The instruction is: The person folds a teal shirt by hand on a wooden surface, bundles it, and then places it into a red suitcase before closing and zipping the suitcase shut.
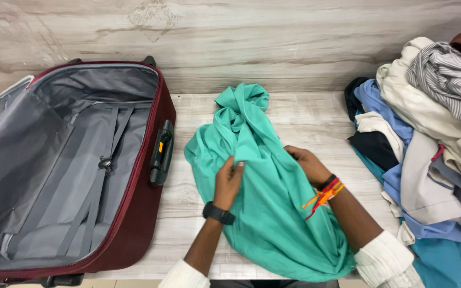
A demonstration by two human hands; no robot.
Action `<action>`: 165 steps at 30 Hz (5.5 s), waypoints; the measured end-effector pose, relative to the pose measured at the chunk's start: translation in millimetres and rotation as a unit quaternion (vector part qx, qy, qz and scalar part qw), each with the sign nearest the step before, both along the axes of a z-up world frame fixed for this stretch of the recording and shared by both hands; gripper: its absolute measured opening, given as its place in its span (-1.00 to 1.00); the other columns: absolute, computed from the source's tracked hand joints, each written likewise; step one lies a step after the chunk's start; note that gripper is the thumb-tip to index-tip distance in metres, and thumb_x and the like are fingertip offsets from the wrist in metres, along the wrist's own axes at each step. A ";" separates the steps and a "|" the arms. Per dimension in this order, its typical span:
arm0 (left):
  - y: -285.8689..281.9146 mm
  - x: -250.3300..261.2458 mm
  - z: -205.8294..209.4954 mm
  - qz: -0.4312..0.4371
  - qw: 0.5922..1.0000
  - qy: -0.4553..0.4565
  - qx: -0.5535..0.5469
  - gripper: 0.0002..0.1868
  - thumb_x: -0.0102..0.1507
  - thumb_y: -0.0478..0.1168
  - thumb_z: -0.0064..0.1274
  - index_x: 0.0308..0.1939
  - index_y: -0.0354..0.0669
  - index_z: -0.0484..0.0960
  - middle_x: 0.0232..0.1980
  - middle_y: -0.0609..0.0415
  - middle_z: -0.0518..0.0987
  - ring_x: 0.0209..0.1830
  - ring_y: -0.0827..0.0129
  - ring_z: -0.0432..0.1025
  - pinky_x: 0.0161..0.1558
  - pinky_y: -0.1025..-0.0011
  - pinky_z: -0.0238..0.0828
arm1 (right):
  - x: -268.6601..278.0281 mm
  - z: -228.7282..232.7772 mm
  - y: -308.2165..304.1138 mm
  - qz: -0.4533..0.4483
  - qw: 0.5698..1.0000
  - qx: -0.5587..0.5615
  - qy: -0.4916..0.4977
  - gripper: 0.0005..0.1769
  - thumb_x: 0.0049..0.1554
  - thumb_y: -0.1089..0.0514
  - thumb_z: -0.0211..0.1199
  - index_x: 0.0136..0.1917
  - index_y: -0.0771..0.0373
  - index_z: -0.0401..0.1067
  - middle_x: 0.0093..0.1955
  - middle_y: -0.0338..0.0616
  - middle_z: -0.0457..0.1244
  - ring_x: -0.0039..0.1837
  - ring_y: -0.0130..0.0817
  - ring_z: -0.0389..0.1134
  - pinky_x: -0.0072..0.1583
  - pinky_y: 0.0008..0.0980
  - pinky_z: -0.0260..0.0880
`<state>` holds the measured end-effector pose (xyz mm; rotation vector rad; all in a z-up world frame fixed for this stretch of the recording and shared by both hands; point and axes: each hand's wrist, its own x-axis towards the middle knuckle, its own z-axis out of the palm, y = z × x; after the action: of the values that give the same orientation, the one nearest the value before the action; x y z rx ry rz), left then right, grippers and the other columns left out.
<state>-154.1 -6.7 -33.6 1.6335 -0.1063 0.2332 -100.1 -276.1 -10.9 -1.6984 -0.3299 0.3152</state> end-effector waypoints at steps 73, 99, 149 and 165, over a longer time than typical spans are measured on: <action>77.9 -128.4 66.4 0.263 0.938 -0.090 0.209 -0.44 0.35 -0.05 0.05 0.32 -0.34 0.37 0.23 -0.20 0.29 0.04 0.21 0.37 -0.01 0.20 0.34 | -32.5 26.4 -13.3 0.221 0.939 -0.261 0.028 -0.75 0.15 0.05 0.35 -0.06 0.28 0.62 -0.25 -0.13 0.41 -0.24 -0.47 0.40 -0.16 -0.46 0.44; 58.7 -131.7 106.0 0.266 0.808 -0.196 0.488 -0.39 0.13 -0.45 0.18 0.24 0.17 0.63 0.10 0.10 0.52 0.00 0.18 0.38 0.05 0.16 0.31 | 68.1 113.9 -134.6 -0.433 0.700 -0.278 -0.495 -0.67 0.24 0.09 0.35 0.11 0.40 0.46 0.09 0.13 0.34 0.15 0.09 0.36 0.22 -0.05 0.35; 62.8 -143.3 -11.0 0.075 0.846 -0.048 0.526 -0.24 0.19 0.02 0.15 0.43 -0.09 0.28 0.54 -0.08 0.21 0.60 0.07 -0.01 0.49 -0.10 -0.20 | -34.9 33.2 13.5 0.028 0.905 -0.347 -0.243 -0.48 -0.01 -0.21 0.37 0.06 0.19 0.52 -0.13 -0.08 0.31 -0.12 -0.13 0.41 -0.09 -0.17 0.41; 64.9 -136.9 43.4 0.116 0.866 -0.038 0.485 -0.22 0.13 -0.47 0.12 0.41 0.24 0.50 0.04 0.08 0.55 0.05 0.17 0.48 -0.06 0.22 0.49 | -23.0 87.2 -88.5 -0.206 0.791 -0.343 -0.462 -0.80 0.18 0.10 0.51 -0.14 0.23 0.55 -0.20 -0.11 0.33 -0.12 -0.16 0.36 -0.09 -0.29 0.30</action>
<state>-291.0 58.2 9.8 2.6541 -0.0896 0.4791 -123.2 -364.6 76.3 -2.5033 -0.5791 -0.8804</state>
